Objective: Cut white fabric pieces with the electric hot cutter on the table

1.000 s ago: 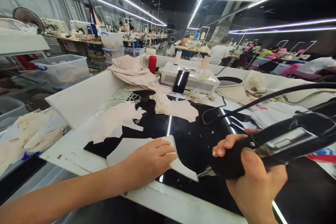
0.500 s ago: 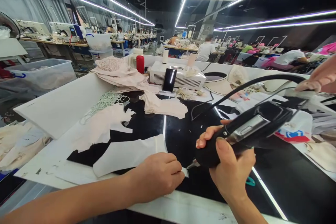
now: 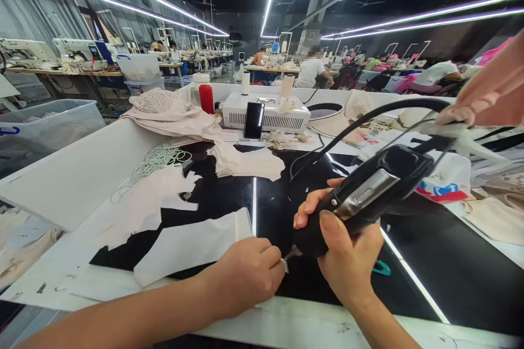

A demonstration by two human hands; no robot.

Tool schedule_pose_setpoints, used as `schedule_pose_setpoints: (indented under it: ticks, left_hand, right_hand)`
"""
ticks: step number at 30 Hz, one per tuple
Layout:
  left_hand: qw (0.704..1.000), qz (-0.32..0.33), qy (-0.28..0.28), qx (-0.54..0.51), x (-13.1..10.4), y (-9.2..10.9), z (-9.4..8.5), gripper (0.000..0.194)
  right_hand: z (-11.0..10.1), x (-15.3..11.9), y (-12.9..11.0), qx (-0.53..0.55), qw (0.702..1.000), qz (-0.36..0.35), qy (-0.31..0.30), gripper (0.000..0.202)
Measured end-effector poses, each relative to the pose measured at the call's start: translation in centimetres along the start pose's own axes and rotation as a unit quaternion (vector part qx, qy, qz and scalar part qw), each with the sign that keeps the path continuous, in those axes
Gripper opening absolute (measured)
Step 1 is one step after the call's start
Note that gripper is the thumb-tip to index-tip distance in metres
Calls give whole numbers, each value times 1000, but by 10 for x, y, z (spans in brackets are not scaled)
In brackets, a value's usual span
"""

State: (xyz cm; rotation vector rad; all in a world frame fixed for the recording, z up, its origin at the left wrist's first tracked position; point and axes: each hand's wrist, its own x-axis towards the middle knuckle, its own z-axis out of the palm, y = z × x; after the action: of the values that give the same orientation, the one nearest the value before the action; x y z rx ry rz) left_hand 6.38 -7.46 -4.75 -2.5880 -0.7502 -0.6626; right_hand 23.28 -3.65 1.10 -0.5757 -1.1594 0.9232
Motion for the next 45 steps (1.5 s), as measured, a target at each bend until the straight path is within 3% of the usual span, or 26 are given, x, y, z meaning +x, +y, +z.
schedule_pose_setpoints:
  ticks: [4, 11, 17, 20, 45]
  left_hand:
    - [998, -28, 5, -55, -2, -4, 1, 35]
    - [979, -110, -20, -170, -7, -10, -6, 28]
    - [994, -40, 24, -97, -8, -13, -3, 32]
    - [998, -17, 20, -65, -8, -13, 1, 35]
    - [996, -23, 24, -77, -10, -9, 3, 31]
  right_hand:
    - [1, -1, 0, 1, 1000, 4, -1, 39]
    - [6, 1, -2, -13, 1000, -16, 4, 34]
    - [9, 3, -3, -16, 1000, -12, 12, 30]
    - [12, 4, -5, -20, 1000, -9, 18, 28]
    - [12, 1, -8, -26, 999, -8, 16, 29]
